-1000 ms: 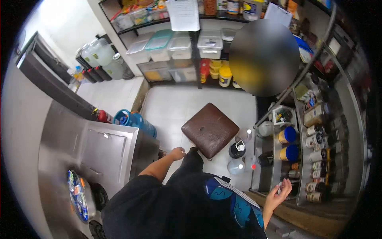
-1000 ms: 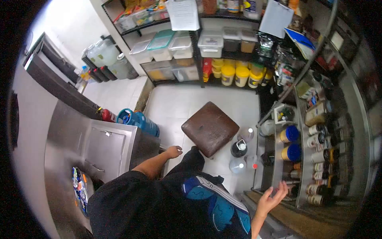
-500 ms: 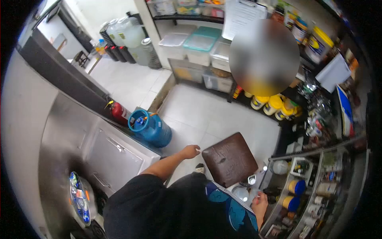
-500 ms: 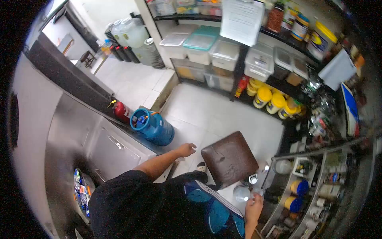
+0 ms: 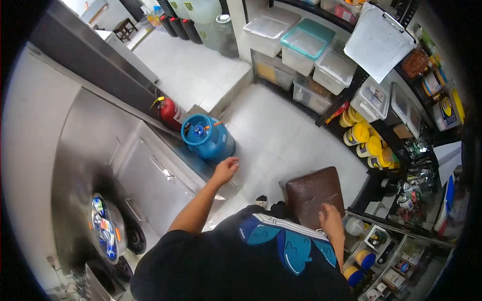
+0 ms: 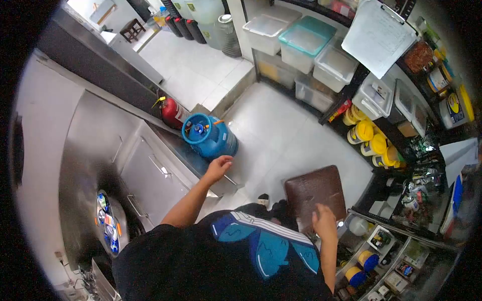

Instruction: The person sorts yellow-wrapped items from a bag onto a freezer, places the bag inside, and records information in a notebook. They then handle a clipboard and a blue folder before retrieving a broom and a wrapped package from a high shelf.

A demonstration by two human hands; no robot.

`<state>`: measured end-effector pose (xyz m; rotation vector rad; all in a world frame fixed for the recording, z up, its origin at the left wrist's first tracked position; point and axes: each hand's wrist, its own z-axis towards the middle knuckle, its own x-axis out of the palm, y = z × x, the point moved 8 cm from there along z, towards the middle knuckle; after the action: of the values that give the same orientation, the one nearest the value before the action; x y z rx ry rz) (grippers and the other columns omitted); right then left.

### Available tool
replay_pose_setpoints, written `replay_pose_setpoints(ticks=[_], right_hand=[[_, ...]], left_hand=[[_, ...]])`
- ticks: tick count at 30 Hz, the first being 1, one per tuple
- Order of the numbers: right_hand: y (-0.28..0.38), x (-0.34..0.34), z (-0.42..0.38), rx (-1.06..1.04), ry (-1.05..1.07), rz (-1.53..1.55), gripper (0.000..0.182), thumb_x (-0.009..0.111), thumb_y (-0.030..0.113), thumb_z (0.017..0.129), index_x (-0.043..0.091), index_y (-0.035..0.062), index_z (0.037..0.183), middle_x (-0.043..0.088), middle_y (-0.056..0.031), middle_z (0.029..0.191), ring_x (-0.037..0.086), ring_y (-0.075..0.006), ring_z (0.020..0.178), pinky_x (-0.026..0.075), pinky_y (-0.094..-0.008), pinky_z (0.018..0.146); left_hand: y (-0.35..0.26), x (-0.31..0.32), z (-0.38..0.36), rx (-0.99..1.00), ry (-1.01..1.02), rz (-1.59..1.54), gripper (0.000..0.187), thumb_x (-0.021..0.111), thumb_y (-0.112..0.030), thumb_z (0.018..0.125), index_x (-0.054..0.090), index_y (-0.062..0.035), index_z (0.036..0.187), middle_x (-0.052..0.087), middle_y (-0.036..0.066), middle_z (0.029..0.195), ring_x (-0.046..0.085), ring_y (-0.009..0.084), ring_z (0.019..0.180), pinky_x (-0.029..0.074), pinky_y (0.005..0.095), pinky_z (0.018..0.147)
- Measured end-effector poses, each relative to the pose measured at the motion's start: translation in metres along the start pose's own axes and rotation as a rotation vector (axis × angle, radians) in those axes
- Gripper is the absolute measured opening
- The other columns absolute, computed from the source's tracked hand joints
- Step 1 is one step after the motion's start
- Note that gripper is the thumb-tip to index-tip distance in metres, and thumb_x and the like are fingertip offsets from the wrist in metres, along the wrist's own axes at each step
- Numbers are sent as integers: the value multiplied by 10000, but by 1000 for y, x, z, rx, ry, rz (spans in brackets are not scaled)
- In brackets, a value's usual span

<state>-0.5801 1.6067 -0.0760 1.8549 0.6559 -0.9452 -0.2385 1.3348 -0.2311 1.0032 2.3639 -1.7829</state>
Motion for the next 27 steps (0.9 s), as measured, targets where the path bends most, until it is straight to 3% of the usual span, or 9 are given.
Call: replay_pose_setpoints(ticks=[5,8,11,14,18,21,24,26,27], right_hand=[[10,-10,49,-90,-9,-26,304,585,138,788,559,30,1071,583,-199,1012,549,-384,961,442,-444,831],[6,-8,78,-135,81,-53,306,587,145,788,566,34,1073,586,-196,1012,556,-378,955,445,-441,831],[13,-23,115,-49,243,-119,314,589,164,789,571,41,1077,588,-198,1016,560,-370,961,448,-434,836],[-2,-33,172,-120,275,-161,321,586,181,791,572,47,1082,590,-198,1020,561,-364,965,450,-431,838],[10,-63,264,-165,289,-235,331,591,183,782,572,52,1085,591,-199,1019,561,-363,967,448,-432,841],[47,-72,339,-318,257,-322,334,590,177,777,565,54,1087,587,-192,1039,558,-356,974,453,-426,829],[107,-72,408,-456,251,-279,314,579,180,781,569,57,1070,590,-176,1016,553,-350,964,443,-434,829],[145,-54,458,-599,223,-217,310,578,183,781,570,63,1066,590,-171,999,550,-350,961,436,-438,835],[169,-45,477,-569,284,-235,311,579,192,782,576,71,1067,590,-173,1025,543,-350,983,428,-430,855]], left_hand=[[6,-18,12,-32,-61,-122,287,584,-150,828,584,-38,1092,654,86,841,602,125,714,478,263,672],[-10,-21,28,-114,-77,-105,294,586,-161,828,586,-38,1094,662,99,877,616,149,732,484,281,688],[13,-18,68,-72,-111,-8,273,568,-156,855,567,-38,1101,612,16,841,539,94,692,447,237,613],[25,-20,87,-207,-198,-92,327,599,-223,824,592,-38,1093,654,141,983,628,225,895,473,319,809],[37,-29,95,-347,-257,-37,336,599,-251,816,603,-45,1081,651,123,1013,619,223,945,463,321,839],[57,-37,105,-314,-283,-15,290,562,-142,851,565,-10,1108,622,54,817,560,125,622,460,264,570],[83,-52,112,-356,-327,29,279,556,-139,853,571,-5,1098,622,58,818,562,129,631,466,268,586],[65,-72,115,-507,-323,29,371,598,-307,799,610,-80,1092,642,131,1041,615,248,964,461,331,856],[73,-82,130,-510,-341,2,373,597,-306,799,609,-81,1096,640,132,1045,615,248,964,463,332,853]])
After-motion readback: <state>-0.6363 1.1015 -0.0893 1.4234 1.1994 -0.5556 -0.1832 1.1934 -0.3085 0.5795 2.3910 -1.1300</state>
